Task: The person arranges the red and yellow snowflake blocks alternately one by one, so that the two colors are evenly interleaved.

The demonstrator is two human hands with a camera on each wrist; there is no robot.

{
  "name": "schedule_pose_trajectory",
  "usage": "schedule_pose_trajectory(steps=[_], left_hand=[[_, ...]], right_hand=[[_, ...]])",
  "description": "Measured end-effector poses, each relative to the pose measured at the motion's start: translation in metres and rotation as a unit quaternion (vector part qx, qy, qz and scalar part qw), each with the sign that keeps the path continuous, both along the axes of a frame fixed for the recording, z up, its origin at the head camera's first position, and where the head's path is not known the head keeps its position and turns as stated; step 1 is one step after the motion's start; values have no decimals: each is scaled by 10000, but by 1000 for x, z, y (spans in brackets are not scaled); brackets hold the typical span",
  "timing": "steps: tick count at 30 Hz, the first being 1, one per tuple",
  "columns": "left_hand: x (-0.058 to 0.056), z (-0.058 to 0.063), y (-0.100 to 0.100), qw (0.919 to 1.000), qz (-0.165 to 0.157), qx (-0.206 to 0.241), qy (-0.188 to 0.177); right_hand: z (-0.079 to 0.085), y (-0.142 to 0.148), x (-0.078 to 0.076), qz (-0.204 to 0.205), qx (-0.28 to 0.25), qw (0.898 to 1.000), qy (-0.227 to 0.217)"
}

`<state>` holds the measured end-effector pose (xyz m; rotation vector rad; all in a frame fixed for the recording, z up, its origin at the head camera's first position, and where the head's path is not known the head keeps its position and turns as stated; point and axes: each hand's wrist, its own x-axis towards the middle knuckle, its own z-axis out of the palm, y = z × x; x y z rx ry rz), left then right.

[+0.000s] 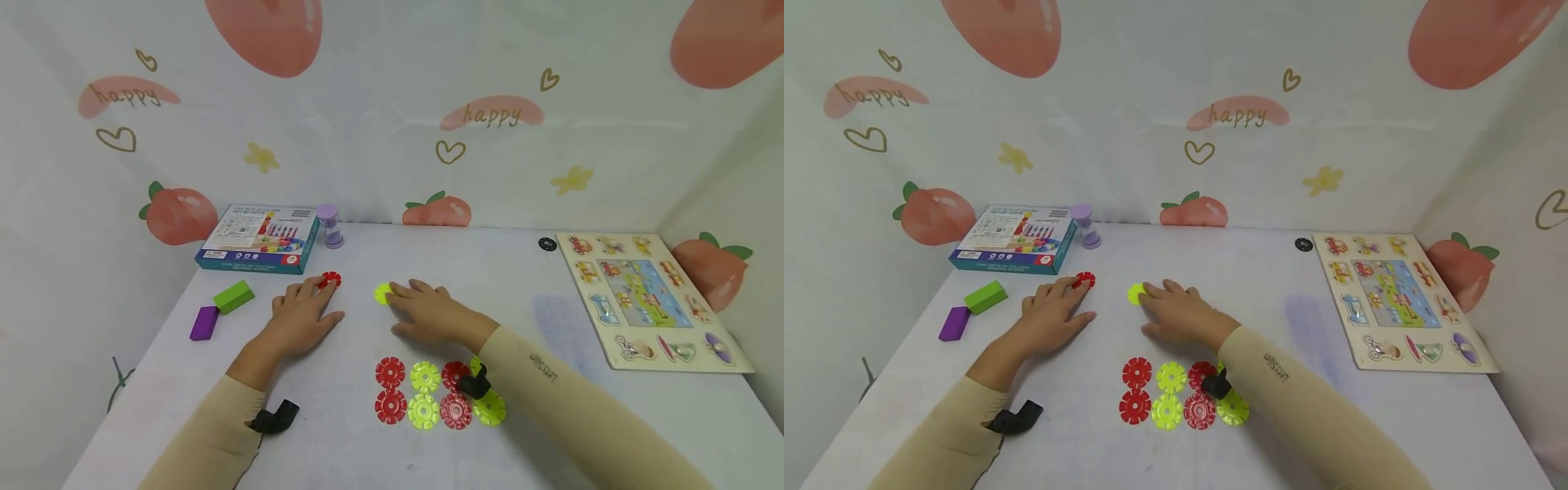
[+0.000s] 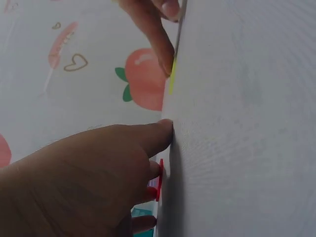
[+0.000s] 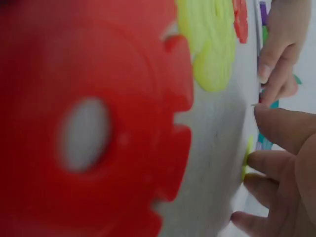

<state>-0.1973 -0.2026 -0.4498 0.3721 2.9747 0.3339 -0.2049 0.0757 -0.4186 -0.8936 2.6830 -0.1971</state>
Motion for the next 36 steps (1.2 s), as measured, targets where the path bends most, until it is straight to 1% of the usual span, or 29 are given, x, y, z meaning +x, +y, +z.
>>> schedule_pose_trajectory(steps=[4, 7, 10, 13, 18, 23, 32, 34, 36], left_hand=[[2, 1, 1, 9999, -34, 80, 104], [2, 2, 0, 9997, -102, 186, 92], [1, 3, -1, 9997, -168, 177, 59], [2, 3, -2, 9998, -148, 110, 72], [1, 3, -2, 9999, -35, 80, 119], [0, 2, -3, 9999, -11, 80, 93], [1, -1, -4, 9998, 52, 140, 129], [1, -2, -3, 9997, 77, 168, 139], [1, -2, -3, 9995, 72, 248, 175]], right_hand=[[2, -10, -8, 100, -20, 9999, -26], [1, -20, -18, 156, -57, 9998, -77], [-2, -30, -26, 180, -48, 9998, -122], [-4, -40, -31, 162, -2, 9997, -169], [-3, -50, -34, 106, 64, 9997, -226], [-1, -55, -35, 63, 79, 9992, -375], [-6, -61, -36, 10, 178, 9987, -478], [-6, -59, -37, 23, 27, 9988, -498], [-4, -55, -38, -19, -363, 9975, -607]])
